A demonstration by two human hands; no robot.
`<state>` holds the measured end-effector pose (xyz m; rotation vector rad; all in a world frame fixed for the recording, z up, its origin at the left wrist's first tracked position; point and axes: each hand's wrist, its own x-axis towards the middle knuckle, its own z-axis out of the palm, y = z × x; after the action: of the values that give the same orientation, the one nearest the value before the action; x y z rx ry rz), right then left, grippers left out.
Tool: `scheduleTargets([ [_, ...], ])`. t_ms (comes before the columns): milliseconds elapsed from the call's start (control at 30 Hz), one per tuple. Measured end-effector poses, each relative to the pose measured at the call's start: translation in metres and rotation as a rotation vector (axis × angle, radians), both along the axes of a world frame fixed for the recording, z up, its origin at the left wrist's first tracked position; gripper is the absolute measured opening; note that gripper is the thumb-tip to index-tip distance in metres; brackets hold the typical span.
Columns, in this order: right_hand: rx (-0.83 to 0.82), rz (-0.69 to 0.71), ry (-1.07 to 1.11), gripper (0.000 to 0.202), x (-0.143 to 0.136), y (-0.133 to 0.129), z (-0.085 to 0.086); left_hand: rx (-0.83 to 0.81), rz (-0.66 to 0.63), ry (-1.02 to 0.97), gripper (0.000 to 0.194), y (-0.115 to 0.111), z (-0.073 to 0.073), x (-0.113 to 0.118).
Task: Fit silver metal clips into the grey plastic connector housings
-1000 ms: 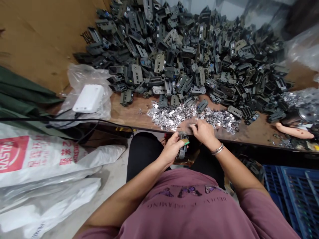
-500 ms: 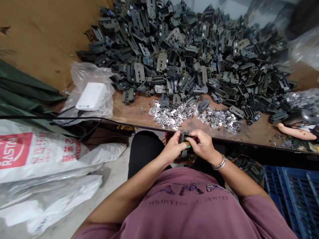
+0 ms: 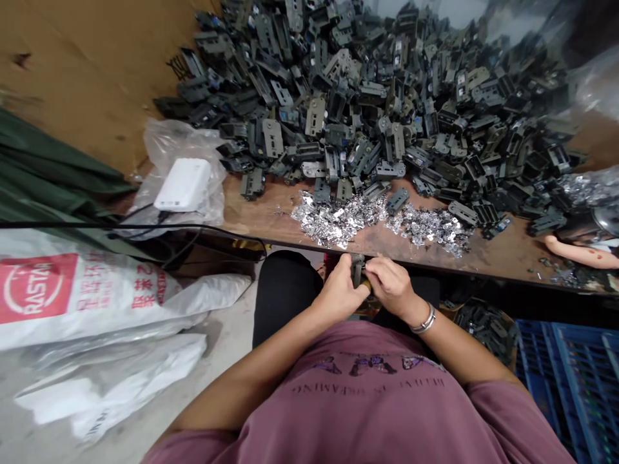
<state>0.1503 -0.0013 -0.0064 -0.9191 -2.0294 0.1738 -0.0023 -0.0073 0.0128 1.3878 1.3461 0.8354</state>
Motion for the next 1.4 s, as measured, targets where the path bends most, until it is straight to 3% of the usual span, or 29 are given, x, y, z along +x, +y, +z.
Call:
scheduleTargets([
  [233,-0.079,0.046,0.134,0.012,0.001,-0.002,0.008,-0.196,-0.009,-0.345,0.032,-0.001,0.005,0.001],
  [400,-0.179,0.001,0.144,0.009,0.001,-0.005,0.013,-0.318,-0.013,-0.505,0.039,-0.004,0.007,0.001],
  [900,-0.142,-0.035,0.147,0.013,0.002,-0.009,0.006,-0.158,-0.048,-0.246,0.029,-0.003,0.0,-0.001],
  [1133,-0.106,0.023,-0.013,0.027,0.005,-0.013,-0.011,-0.057,-0.066,0.105,0.029,-0.008,0.0,-0.003],
  [1267,-0.215,0.116,0.062,0.024,0.009,-0.01,-0.002,-0.019,-0.13,0.166,0.034,-0.007,0.01,-0.009],
  [1400,-0.379,0.041,0.206,0.034,0.018,-0.009,0.01,0.176,-0.173,0.203,0.04,-0.002,0.018,-0.016],
])
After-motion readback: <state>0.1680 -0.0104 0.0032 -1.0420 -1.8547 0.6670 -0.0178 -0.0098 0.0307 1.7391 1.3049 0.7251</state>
